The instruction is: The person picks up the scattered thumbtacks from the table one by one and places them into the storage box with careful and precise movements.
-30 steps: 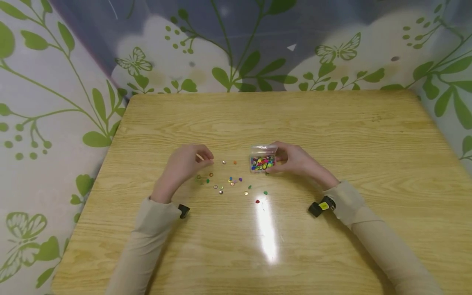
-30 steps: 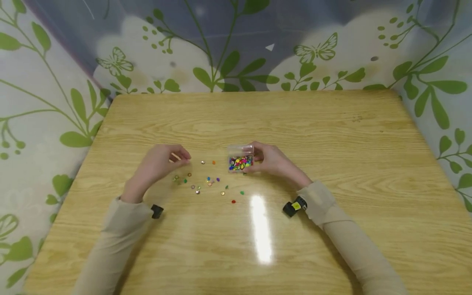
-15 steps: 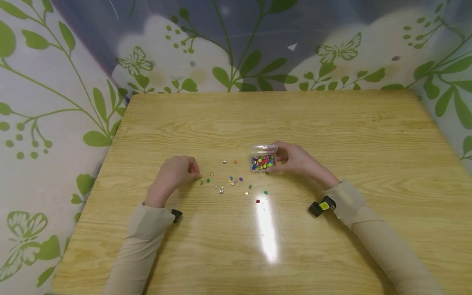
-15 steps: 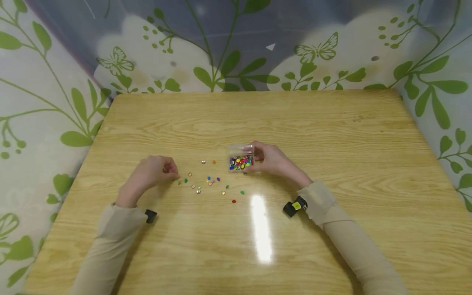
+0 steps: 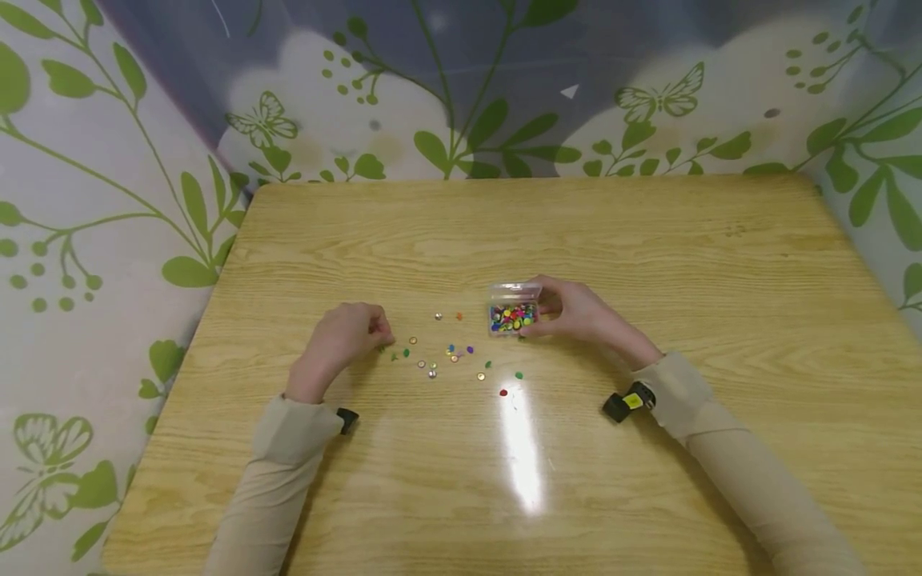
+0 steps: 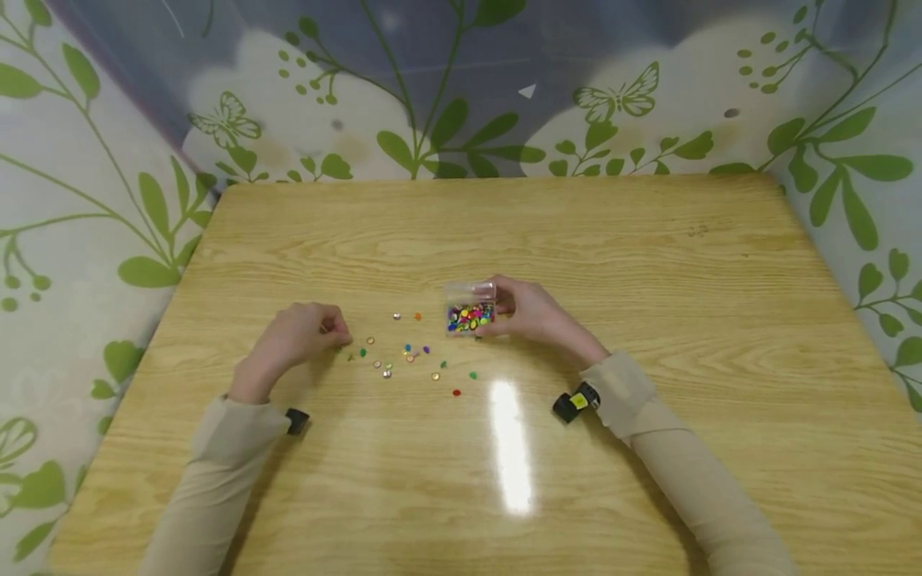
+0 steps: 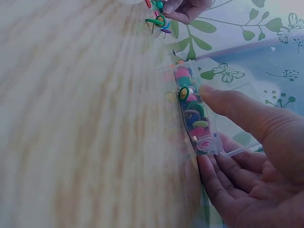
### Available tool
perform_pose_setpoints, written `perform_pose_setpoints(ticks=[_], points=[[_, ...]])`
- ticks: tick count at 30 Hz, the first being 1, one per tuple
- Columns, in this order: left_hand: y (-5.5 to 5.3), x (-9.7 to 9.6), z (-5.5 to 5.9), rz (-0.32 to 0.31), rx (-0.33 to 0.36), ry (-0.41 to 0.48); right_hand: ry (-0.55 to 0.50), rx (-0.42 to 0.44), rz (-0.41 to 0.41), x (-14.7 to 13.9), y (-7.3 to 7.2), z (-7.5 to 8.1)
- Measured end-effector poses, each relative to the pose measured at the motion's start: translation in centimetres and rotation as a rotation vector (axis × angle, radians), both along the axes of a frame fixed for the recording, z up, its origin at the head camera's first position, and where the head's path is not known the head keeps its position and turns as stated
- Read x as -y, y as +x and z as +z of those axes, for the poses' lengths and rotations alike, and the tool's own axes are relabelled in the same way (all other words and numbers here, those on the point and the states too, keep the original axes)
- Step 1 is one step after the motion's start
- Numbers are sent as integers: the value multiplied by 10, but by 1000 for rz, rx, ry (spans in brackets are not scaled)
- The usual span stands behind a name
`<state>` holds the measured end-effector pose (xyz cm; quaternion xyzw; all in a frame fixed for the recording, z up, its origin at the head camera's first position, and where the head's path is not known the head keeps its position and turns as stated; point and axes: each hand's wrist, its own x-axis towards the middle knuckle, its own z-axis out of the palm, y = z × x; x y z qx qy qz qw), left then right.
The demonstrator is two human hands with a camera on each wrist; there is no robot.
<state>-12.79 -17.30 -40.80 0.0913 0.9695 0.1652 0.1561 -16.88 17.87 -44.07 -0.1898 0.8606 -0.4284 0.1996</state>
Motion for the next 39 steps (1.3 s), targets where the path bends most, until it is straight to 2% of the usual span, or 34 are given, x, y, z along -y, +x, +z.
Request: perform_pose_setpoints(ticks=[5,10,15,20,24,31,35,39], points=[[-1,-5,0,12,-32,25,7,7,-2,-2,-1,-1],[-4,-16,5,28,-98,75,11,2,2,-1,-1,0],[-7,-32,12,-12,-155,141,6,7,1,-2,-1,0],[-10,-52,14,-56,-152,227,1,11,1,-1,0,1],[-11,-69,15,-106,-145,230,4,4,3,-1,0,2],[-14,-100,15,-215,-173,205,-34,2,8,-2,-1,0],[-15,-112,13,-222,-205,212,-42,-4,10,-1,0,-1],[-15,-119,12,-195,-264,247,-39,-11,9,-1,0,-1]])
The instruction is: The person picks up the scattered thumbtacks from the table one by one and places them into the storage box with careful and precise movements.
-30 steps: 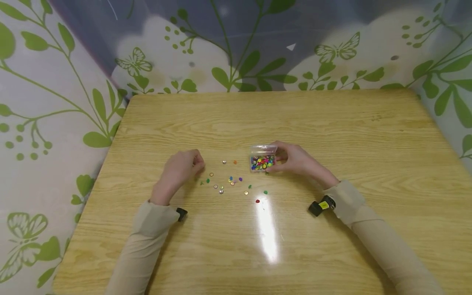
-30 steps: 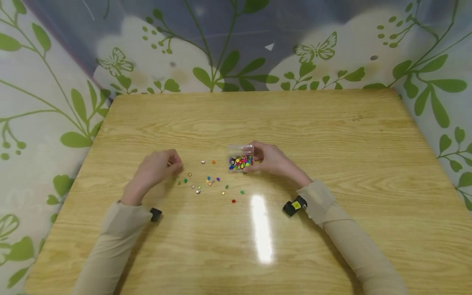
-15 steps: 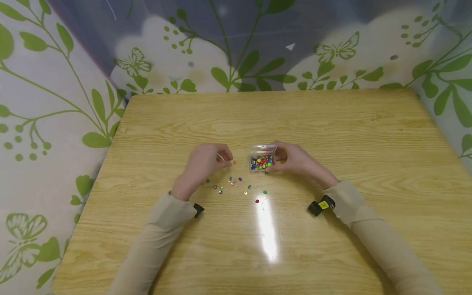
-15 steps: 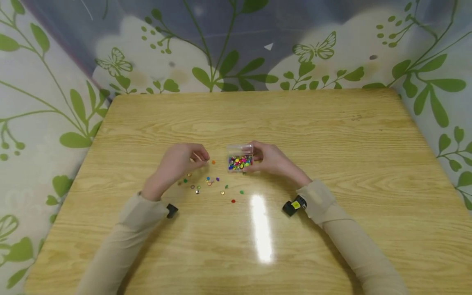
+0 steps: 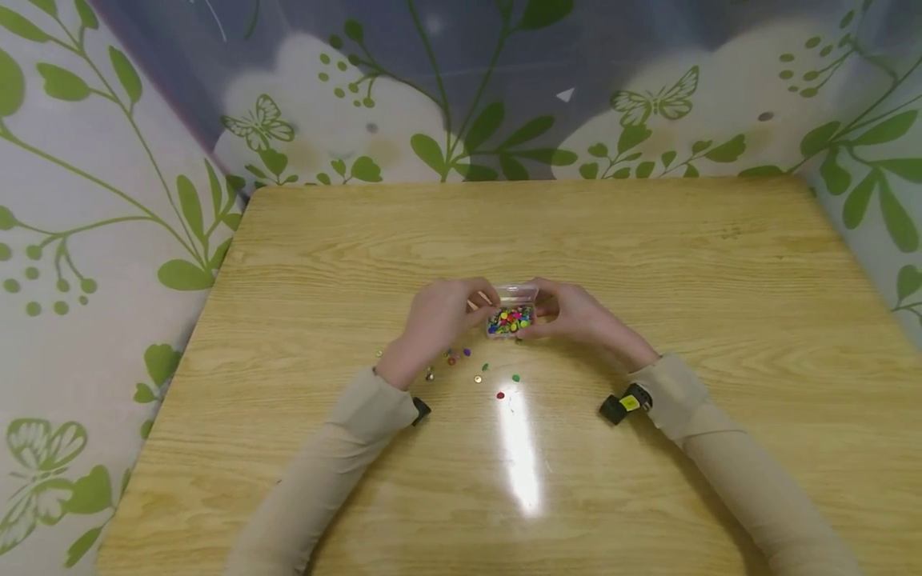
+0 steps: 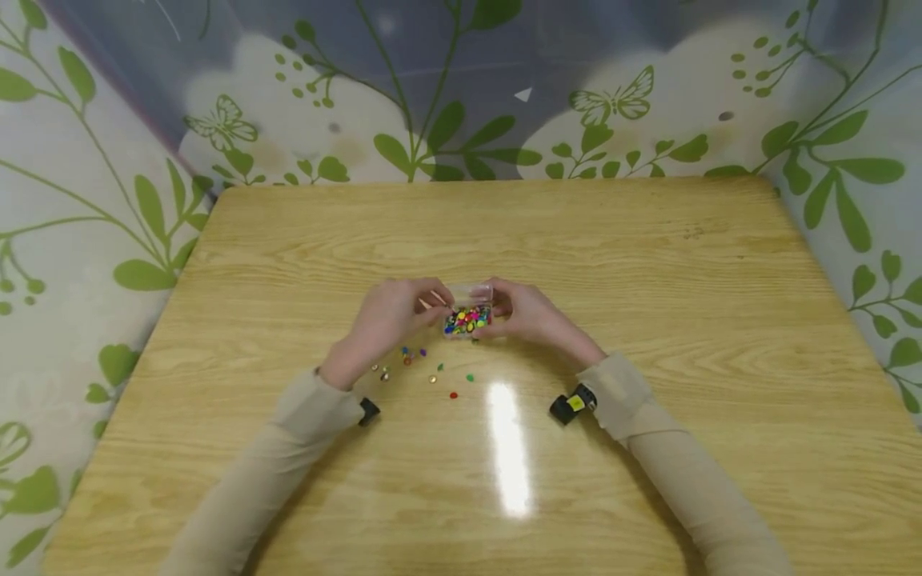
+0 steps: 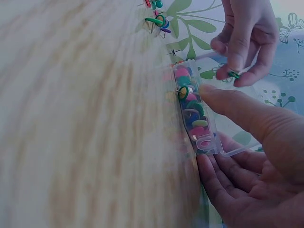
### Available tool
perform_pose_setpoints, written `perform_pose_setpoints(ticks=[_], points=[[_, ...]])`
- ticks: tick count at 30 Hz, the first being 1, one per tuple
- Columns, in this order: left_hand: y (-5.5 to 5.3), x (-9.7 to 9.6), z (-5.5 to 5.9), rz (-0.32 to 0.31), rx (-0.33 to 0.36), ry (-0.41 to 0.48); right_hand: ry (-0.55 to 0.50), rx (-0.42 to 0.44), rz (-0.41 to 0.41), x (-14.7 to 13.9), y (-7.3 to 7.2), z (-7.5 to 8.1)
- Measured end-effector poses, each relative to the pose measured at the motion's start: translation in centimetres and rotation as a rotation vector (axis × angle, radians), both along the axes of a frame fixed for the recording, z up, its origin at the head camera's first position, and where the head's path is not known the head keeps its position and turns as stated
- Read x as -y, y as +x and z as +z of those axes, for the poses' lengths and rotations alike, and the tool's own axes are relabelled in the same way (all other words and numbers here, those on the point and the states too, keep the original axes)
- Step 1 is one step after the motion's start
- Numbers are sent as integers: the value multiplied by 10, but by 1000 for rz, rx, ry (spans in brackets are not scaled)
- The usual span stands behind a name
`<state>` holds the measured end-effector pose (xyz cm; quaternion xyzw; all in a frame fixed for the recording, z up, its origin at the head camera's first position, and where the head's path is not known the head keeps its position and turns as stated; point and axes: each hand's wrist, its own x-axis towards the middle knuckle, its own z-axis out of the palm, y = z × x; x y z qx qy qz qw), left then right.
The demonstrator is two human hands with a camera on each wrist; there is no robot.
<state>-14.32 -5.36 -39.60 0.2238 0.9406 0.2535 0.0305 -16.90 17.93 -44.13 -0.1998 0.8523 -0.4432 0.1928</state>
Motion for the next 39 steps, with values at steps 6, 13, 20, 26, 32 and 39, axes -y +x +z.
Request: perform_pose_setpoints(ticks=[6,13,20,26,32,39], points=[[0,-4,-2,47,-57,4,2,2,-3,0,0,0],[0,-6,-6,64,-107,-25,-1,13,-3,1,1,-1],[2,6,-4,97,-63,-32,-9,21,-3,2,1,-1],[4,34,3,182,-17,-1,22,31,-10,1,1,-1],[8,70,14,228,-6,15,30,37,-9,1,1,0],[17,109,12,173,100,-70,40,35,-15,0,1,2]])
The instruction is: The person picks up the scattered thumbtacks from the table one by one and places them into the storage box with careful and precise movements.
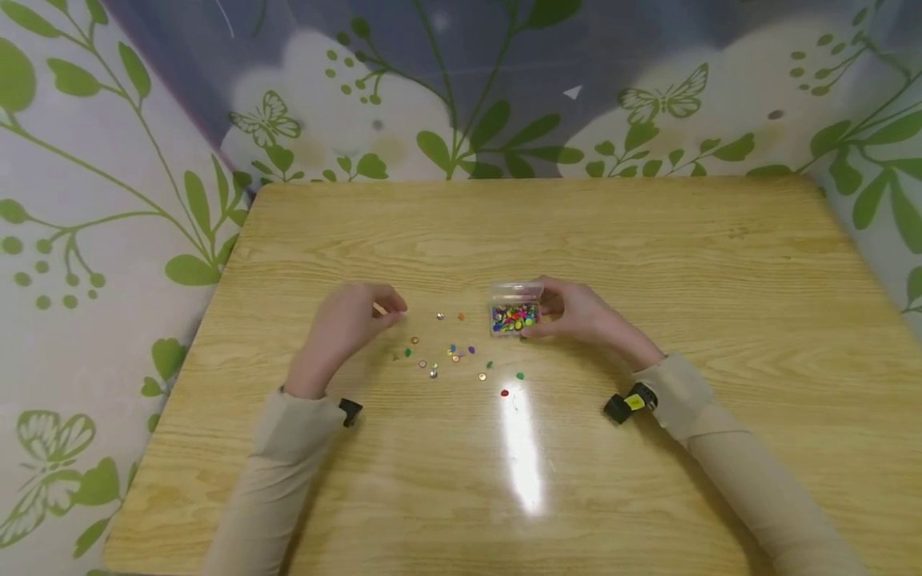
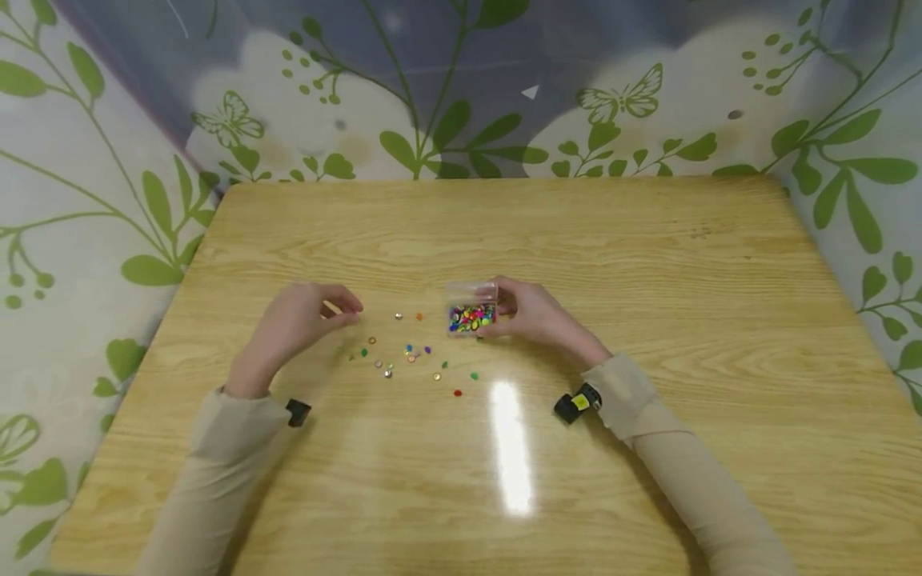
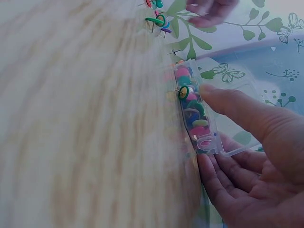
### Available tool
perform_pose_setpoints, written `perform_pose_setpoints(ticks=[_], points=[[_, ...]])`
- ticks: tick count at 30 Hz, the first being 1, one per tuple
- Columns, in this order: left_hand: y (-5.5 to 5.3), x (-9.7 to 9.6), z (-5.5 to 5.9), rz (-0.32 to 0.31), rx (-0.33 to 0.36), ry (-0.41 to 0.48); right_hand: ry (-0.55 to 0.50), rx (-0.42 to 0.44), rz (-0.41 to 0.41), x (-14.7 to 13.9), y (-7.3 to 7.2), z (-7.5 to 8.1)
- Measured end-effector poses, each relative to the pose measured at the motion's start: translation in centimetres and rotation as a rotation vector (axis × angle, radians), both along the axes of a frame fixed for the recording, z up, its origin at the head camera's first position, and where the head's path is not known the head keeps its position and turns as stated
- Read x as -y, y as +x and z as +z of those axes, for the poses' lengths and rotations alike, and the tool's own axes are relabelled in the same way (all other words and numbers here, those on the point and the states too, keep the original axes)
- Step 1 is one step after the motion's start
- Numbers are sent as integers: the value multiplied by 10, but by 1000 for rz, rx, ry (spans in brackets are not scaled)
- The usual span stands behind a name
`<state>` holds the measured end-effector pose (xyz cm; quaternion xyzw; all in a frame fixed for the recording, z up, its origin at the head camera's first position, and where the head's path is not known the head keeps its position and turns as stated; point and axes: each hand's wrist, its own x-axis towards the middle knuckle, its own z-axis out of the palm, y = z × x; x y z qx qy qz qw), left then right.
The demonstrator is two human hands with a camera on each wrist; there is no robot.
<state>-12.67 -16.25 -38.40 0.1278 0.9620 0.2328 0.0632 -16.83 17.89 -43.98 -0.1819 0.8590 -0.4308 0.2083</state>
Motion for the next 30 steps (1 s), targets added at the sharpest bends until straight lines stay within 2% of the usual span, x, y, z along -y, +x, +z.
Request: perform_pose_setpoints(ticks=[3,7,13,26,30], points=[[4,9,-3,-15,53,-51,-9,4,1,0,0,0],[8,15,-6,-4,125,-114,-8,6,1,-1,1,0],[7,15,-11,12,197,-146,-5,0,-1,-1,0,0],[3,13,-16,49,170,-203,-17,-1,6,-3,-3,-4],[1,10,-16,75,159,-167,-19,1,8,-3,-2,-3]])
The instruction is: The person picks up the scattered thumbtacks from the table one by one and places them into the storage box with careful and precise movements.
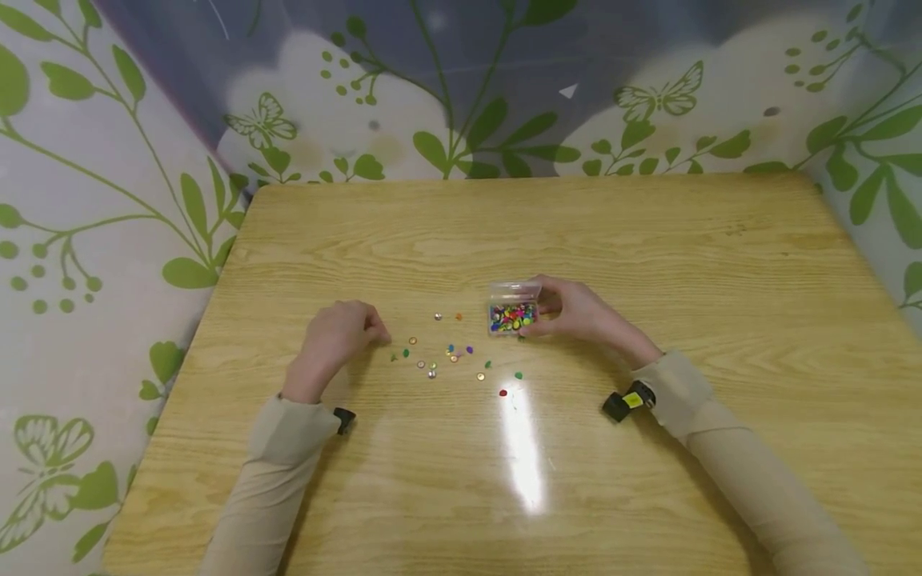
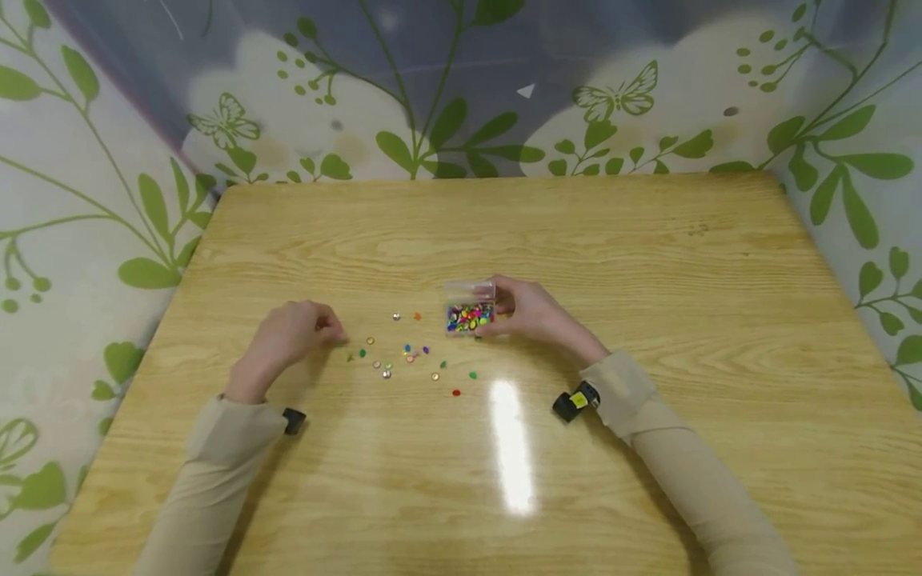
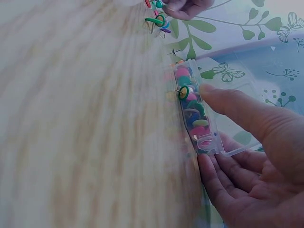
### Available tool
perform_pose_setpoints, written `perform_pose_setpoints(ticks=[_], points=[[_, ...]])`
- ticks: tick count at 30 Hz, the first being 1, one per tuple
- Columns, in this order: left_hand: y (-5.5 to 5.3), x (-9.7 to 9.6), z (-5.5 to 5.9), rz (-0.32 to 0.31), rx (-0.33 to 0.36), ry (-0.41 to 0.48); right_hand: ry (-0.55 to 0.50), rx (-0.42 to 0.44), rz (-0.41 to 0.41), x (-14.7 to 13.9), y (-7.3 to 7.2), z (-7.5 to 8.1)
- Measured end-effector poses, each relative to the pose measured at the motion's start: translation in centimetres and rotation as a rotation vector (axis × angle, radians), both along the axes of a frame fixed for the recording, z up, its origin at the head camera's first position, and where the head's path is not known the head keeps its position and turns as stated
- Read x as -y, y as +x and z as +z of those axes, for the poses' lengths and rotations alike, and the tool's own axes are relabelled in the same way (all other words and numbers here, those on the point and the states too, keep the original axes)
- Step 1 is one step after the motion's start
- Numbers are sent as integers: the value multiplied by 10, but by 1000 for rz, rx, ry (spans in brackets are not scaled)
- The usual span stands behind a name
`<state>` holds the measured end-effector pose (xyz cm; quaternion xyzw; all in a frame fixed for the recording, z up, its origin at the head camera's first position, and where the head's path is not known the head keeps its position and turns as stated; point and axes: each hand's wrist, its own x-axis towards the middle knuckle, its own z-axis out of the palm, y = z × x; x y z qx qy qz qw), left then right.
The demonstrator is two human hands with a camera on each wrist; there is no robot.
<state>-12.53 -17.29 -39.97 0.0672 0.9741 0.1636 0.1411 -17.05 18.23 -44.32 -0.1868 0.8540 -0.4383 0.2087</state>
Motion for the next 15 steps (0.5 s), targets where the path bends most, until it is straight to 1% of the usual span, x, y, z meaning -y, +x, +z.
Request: perform_pose_setpoints(ticks=[3,5,7,10,15], points=[[-2,-4,0,29,-33,77,-1,0,0,1,0,1],[-4,-6,1,37,-67,120,2,-2,0,1,1,1],[-5,-10,1,37,-112,144,3,-2,0,2,1,1],[-6,-15,4,26,-159,156,6,-2,-2,2,1,1],[-8,-30,7,-5,-162,231,1,5,-8,2,0,0]])
